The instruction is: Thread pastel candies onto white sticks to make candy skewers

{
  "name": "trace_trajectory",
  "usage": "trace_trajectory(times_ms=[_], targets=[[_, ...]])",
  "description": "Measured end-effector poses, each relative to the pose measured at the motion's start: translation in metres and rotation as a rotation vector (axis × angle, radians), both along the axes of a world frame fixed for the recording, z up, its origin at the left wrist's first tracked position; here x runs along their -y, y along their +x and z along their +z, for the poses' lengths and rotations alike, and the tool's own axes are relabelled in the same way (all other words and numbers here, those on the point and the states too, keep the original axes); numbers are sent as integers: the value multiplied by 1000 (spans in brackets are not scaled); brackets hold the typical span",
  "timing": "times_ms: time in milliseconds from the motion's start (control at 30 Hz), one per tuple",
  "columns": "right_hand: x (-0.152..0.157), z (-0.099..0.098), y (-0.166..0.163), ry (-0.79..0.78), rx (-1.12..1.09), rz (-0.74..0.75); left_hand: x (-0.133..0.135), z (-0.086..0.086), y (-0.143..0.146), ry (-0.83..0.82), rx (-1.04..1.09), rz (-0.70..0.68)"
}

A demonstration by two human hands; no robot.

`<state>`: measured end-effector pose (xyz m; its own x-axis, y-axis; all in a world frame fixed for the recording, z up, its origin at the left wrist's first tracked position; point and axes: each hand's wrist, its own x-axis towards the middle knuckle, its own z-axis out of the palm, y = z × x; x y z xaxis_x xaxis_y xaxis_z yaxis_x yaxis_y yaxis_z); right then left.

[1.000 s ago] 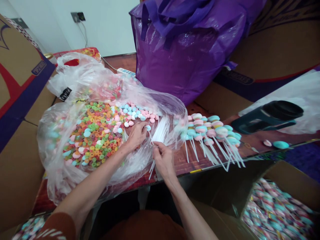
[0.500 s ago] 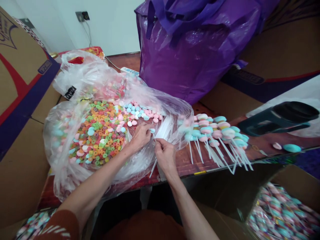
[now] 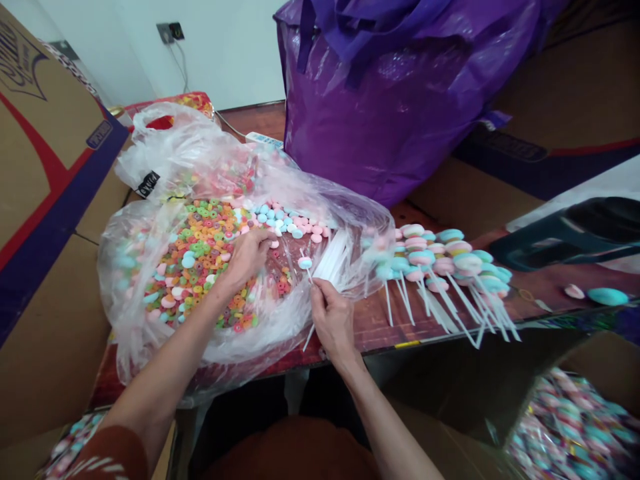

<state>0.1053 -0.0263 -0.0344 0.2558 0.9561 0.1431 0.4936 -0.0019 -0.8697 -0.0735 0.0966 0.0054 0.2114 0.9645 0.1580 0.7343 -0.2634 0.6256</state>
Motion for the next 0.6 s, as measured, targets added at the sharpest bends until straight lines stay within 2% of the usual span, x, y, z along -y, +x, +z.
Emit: trace_trajectory(times_ms=[100, 233, 400, 600], targets=[[1, 0, -1, 13, 34, 10, 4, -1, 2, -35, -199, -65], [1, 1, 0, 9, 55, 34, 9, -7, 12, -59, -347, -40], [1, 0, 0, 27, 49, 22, 10, -3, 14, -37, -360, -60], [1, 0, -1, 2, 37, 34, 22, 4, 7, -3, -274, -186]])
